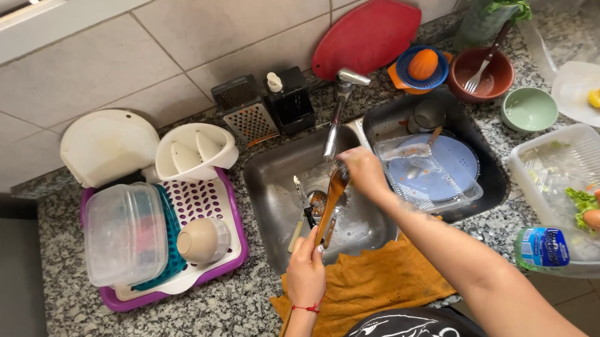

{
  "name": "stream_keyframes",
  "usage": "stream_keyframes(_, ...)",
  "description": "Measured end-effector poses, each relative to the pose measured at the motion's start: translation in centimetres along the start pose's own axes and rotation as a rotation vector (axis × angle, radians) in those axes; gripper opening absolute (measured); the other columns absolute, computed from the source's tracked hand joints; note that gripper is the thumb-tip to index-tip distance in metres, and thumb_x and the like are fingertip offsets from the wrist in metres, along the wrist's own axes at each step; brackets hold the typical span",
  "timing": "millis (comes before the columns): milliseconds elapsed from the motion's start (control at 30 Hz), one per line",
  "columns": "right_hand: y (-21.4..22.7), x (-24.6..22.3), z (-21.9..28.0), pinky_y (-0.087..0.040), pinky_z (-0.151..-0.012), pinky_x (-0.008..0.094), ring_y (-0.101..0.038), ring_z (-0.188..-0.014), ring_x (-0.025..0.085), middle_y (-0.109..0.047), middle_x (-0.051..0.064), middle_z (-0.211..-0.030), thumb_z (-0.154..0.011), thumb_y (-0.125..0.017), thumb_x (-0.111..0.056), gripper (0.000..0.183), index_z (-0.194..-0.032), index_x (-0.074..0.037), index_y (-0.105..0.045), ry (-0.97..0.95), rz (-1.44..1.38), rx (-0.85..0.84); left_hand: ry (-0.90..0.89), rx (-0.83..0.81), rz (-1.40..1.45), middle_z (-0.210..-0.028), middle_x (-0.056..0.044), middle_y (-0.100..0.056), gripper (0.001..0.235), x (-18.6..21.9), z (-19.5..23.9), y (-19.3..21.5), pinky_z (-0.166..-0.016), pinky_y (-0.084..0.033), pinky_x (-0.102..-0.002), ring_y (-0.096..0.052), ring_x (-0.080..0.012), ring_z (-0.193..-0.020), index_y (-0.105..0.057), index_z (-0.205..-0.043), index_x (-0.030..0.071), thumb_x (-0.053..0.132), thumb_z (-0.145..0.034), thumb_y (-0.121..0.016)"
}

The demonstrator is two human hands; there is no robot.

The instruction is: The person washes various kitchen utensils and dishes in a double-basin sink using a sponge and running water. They clean a knife, wooden spoon, fork, spoon, and a glass, placing the cleaned items into a dish rack on the left side of the sink.

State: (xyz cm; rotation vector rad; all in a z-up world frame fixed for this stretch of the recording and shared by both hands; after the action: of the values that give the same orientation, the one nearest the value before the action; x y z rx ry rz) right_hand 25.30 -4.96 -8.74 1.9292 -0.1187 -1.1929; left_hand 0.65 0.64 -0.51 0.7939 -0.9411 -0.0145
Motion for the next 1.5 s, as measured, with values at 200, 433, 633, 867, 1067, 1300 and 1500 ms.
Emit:
stream_keyframes(200,0.5,-5.8,2.1,-0.047,-0.054,0.029,-0.054,-0.063,0.018,-0.057,0.006,-0.077,-0.072,-0.051,-0.065,0.076,-0.127,-0.013,-0.047,-1.031,-1.17,-0.328,0.06,0.075,0.349,-0.081,0.0,-0.046,0.047,-2.4,-1.5,-2.4,-0.053,-0.032,-0.027,-0.04,-0.011,-0.058,-0.05,-0.136,0.019,0.009,-0.09,-0.05)
stream_keyframes(433,-3.1,-3.4,1.2,-0.051,-0.05,0.034,-0.055,-0.052,0.023,-0.052,0.009,-0.064,-0.09,-0.059,-0.015,0.016,-0.082,-0.003,-0.052,-0.854,-1.323,0.08,0.005,0.0,0.342,-0.08,0.0,-0.046,0.049,-0.4,-1.1,-2.0,-0.055,-0.031,-0.027,-0.039,-0.012,-0.062,-0.047,-0.138,0.019,0.006,-0.091,-0.047)
stream_keyframes(633,-0.7,-3.8,0.8,-0.032,-0.056,0.033,-0.044,-0.051,0.017,-0.044,0.003,-0.048,-0.086,-0.036,-0.067,0.063,-0.051,-0.015,-0.032,-0.81,-0.371,0.013,0.012,-0.06,0.249,-0.082,-0.001,-0.048,0.045,0.3,-0.9,-1.5,-0.055,-0.033,-0.029,-0.039,-0.0118,-0.058,-0.047,-0.137,0.017,0.014,-0.092,-0.045)
stream_keyframes(867,-3.7,-6.3,4.7,-0.058,-0.051,0.046,-0.066,-0.053,0.03,-0.062,0.018,-0.064,-0.073,-0.081,-0.024,0.038,-0.086,0.002,-0.057,-1.056,-1.314,0.047,-0.063,-0.009,0.166,-0.094,-0.007,-0.061,0.044,-0.5,-3.2,-2.9,-0.074,-0.05,-0.036,-0.063,-0.0222,-0.079,-0.053,-0.132,0.019,0.016,-0.089,-0.054)
stream_keyframes(1067,2.8,-6.3,-0.1,-0.042,-0.039,0.025,-0.046,-0.042,0.014,-0.056,0.009,-0.072,-0.071,-0.075,-0.027,0.044,-0.1,0.004,-0.061,-1.107,-1.078,0.182,0.109,-0.173,0.025,-0.065,0.0,-0.058,0.037,-1.5,0.2,-1.0,-0.065,-0.039,-0.033,-0.057,-0.0176,-0.066,-0.062,-0.102,0.02,0.04,-0.094,-0.031)
stream_keyframes(1300,0.2,-13.7,6.8,-0.018,-0.042,0.03,-0.021,-0.038,0.011,-0.026,0.001,-0.039,-0.068,-0.081,-0.027,0.045,-0.064,-0.009,-0.04,-1.263,-0.951,-0.047,0.162,-0.077,-0.061,-0.069,-0.012,-0.061,0.038,-1.6,-0.2,-2.2,-0.059,-0.037,-0.042,-0.056,-0.0316,-0.069,-0.055,-0.085,0.017,0.039,-0.096,-0.026)
stream_keyframes(1500,2.8,-8.4,0.2,-0.033,-0.035,0.026,-0.039,-0.041,0.009,-0.051,0.004,-0.067,-0.076,-0.074,-0.023,0.041,-0.103,0.002,-0.055,-1.218,-1.049,0.192,0.127,-0.151,-0.157,-0.059,-0.005,-0.055,0.035,-0.7,3.1,0.5,-0.046,-0.035,-0.037,-0.051,-0.0216,-0.052,-0.054,-0.089,0.019,0.041,-0.097,-0.028)
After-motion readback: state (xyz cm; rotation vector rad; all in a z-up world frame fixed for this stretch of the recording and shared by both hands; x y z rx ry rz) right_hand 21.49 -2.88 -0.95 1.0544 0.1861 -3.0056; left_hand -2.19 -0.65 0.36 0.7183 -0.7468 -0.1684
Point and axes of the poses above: each hand's wrist, its own z-axis away from the middle knuckle, its own y-axis out of the back of the hand, x = y × z, the point moved 1 cm from there along -z, towards the middle knuckle
